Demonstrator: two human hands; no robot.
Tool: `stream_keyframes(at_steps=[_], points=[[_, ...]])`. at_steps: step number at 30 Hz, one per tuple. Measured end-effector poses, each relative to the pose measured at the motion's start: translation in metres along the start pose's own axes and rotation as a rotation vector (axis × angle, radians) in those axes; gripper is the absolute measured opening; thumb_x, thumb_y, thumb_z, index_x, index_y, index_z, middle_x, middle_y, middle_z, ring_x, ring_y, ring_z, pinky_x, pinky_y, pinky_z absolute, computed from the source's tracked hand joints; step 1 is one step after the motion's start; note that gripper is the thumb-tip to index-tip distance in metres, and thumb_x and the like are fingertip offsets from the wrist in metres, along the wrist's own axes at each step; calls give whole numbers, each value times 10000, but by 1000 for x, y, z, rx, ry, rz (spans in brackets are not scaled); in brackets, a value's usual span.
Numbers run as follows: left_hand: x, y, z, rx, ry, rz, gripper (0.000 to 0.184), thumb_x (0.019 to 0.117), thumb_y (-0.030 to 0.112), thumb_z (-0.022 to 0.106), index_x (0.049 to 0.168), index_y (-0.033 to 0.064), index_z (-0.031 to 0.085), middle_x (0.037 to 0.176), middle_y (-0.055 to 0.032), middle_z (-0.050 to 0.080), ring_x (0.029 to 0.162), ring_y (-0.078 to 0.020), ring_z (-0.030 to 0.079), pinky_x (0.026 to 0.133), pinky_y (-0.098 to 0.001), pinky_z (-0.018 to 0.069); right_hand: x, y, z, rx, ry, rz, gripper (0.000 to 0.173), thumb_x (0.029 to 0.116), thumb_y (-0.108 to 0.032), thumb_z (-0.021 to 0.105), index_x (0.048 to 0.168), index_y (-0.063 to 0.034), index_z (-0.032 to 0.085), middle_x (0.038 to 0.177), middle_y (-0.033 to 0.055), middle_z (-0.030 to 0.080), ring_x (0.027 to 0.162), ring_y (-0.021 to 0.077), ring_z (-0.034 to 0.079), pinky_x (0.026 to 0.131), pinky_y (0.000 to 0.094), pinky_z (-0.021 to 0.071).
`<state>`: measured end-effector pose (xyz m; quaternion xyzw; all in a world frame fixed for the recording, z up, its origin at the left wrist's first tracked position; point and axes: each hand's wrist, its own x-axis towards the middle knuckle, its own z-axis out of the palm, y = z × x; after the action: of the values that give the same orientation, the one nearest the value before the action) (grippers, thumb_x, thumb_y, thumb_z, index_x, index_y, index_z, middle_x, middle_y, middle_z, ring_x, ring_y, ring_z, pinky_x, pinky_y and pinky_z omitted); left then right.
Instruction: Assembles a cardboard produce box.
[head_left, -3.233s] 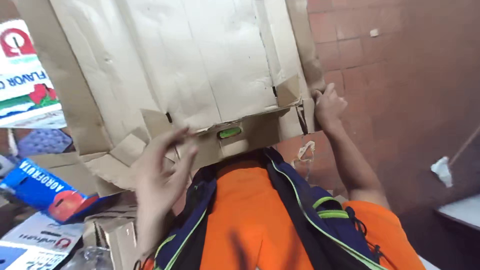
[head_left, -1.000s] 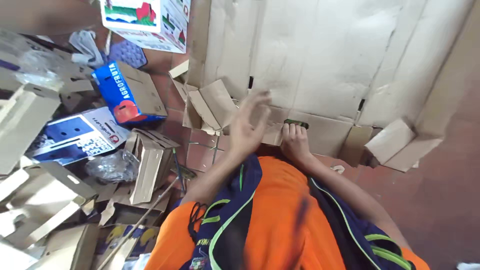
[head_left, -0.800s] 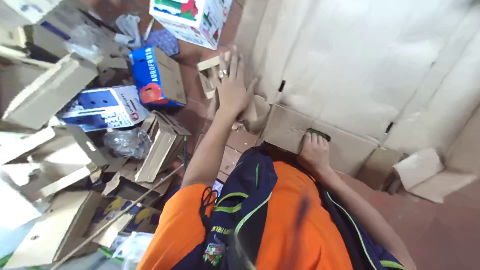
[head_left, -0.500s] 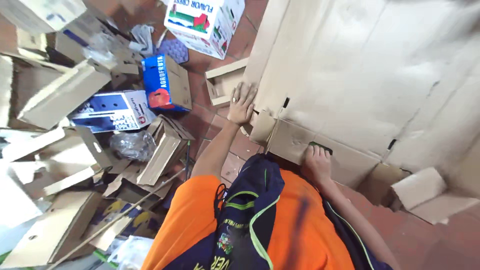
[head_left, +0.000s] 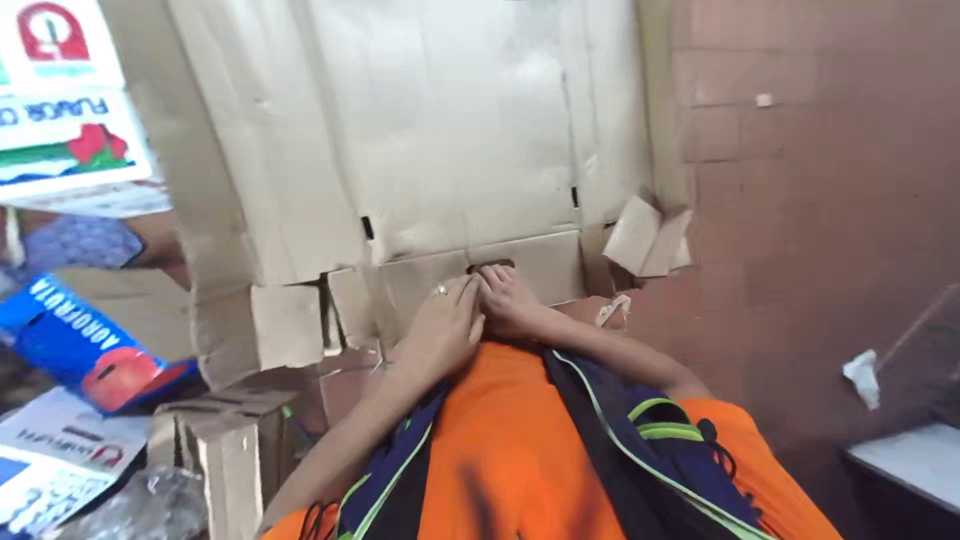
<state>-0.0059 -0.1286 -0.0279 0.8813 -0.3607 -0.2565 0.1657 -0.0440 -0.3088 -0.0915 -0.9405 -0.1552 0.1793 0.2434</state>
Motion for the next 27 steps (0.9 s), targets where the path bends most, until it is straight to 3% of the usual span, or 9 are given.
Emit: stream_keyframes(at_steps=[2, 3, 6, 9, 12, 17, 19, 24, 27], points=[[16, 11, 23, 70, 3, -9, 778, 970, 366, 646, 1549, -58, 345, 1558, -256, 437, 1452, -436, 409, 1142, -561, 404, -15, 6, -57, 283, -114, 15, 756, 838, -430, 802, 1416, -9, 558, 1525, 203, 474, 1414, 327, 457, 1171, 482, 384], [22, 15, 29, 94, 48, 10, 830, 930, 404, 685, 1527, -80, 372, 1524, -272, 475, 1435, -449, 430, 1134, -568, 410, -29, 13, -86, 439, -64, 29, 652, 879, -409, 773, 1379, -25, 606, 1492, 158, 530, 1367, 259, 518, 1135, 436, 436], [41, 30, 35, 178, -117, -21, 1044, 813, 514, 823, 1512, -104, 356, 1499, -319, 463, 1422, -475, 426, 1161, -576, 375, -76, 59, -148, 890, 331, 216, 428, 1013, -174, 587, 1398, 9, 554, 1386, 147, 617, 1223, 199, 643, 1045, 398, 554], [74, 28, 44, 242, -225, -26, 807, 742, 320, 866, 1343, -67, 492, 1262, -298, 603, 1170, -473, 611, 988, -592, 501, -100, 126, -179, 869, 731, 696, 510, 1033, -251, 587, 1487, -68, 445, 1430, 128, 555, 1162, 209, 673, 931, 406, 620], [88, 12, 58, 222, -231, 30, 719, 748, 349, 803, 1306, -13, 529, 1201, -250, 645, 1122, -443, 641, 912, -601, 520, -106, 206, -154, 522, 751, 929, 611, 975, -377, 659, 1442, -30, 473, 1285, 168, 621, 1053, 243, 683, 882, 435, 603], [85, -4, 69, 191, -110, 136, 730, 706, 375, 803, 1279, -15, 573, 1124, -232, 689, 1036, -431, 686, 826, -599, 550, -103, 233, -81, -278, 848, 721, 445, 1025, -413, 532, 1226, -41, 669, 1146, 171, 694, 974, 302, 709, 774, 483, 592], [86, -8, 75, 192, -37, 169, 725, 685, 419, 791, 1236, -11, 599, 1066, -217, 705, 969, -419, 705, 777, -584, 564, -104, 252, -46, -462, 942, 637, 361, 1009, -366, 564, 1176, -82, 711, 1137, 163, 711, 1037, 339, 686, 845, 485, 561], [88, -14, 80, 144, 39, 213, 917, 775, 803, 592, 1187, -15, 633, 994, -195, 719, 887, -401, 717, 722, -569, 576, -100, 301, -2, -278, 1253, 855, 805, 859, -581, 623, 1336, 64, 559, 1311, 305, 588, 1231, 450, 552, 1063, 549, 434], [83, -24, 85, 15, 182, 276, 1028, 824, 892, 411, 1242, -18, 643, 1102, -190, 732, 971, -345, 723, 794, -528, 586, -98, 301, 4, -128, 1223, 871, 864, 908, -644, 537, 1448, 28, 477, 1306, 205, 628, 1111, 296, 657, 893, 456, 567]])
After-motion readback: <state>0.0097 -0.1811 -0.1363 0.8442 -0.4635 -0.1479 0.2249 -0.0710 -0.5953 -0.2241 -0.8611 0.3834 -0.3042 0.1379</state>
